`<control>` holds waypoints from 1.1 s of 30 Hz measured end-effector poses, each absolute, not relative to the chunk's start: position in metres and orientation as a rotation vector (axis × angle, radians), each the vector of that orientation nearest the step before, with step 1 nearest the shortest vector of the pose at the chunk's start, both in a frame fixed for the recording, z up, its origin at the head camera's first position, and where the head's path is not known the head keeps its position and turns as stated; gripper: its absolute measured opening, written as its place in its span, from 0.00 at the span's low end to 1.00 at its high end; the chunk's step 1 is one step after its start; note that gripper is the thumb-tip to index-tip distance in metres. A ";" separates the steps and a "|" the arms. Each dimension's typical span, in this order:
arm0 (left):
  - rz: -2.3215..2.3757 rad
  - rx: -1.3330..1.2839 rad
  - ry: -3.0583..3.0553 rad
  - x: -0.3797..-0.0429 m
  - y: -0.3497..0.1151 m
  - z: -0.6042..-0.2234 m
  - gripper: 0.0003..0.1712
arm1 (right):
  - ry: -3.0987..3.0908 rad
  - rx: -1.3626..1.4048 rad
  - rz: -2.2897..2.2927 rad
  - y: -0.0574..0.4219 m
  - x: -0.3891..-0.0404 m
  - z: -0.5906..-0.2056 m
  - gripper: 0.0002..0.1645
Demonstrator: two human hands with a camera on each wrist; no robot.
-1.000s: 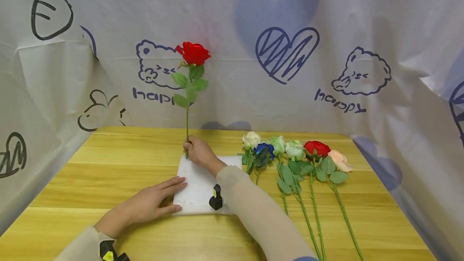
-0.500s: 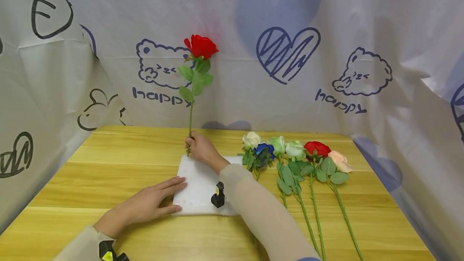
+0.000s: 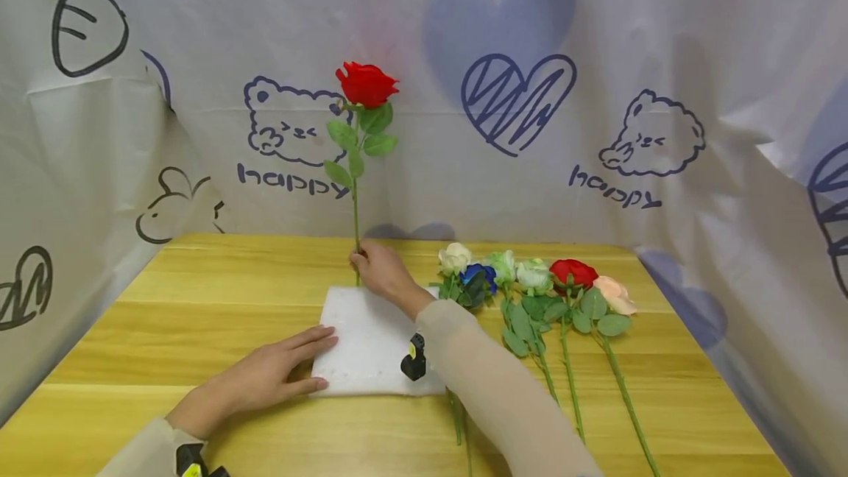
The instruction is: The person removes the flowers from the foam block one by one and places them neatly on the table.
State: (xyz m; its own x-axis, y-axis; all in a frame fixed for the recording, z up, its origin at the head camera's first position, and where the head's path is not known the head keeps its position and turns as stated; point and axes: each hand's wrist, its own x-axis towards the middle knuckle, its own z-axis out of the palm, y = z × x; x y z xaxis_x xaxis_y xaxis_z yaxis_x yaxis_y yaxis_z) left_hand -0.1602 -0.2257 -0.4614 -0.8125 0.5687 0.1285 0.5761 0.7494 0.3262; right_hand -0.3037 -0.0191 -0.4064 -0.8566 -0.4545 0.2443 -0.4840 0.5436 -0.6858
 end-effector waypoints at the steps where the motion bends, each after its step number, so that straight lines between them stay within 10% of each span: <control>1: -0.555 -0.955 -2.919 -0.160 -0.226 -0.462 0.44 | -2.719 0.835 1.222 -0.018 -0.303 -0.406 0.09; 33: -0.565 -0.918 -2.958 -0.161 -0.225 -0.465 0.45 | -2.718 0.980 1.049 0.042 -0.275 -0.384 0.22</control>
State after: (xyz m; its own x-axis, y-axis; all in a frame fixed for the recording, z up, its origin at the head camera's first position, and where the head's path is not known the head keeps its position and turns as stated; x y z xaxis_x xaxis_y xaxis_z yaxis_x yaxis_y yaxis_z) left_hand -0.1611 -0.2251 -0.4650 -0.8300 0.5489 0.0988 0.5467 0.7656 0.3391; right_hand -0.2748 0.0425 -0.3842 -0.7946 -0.5404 0.2769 -0.5863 0.5643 -0.5813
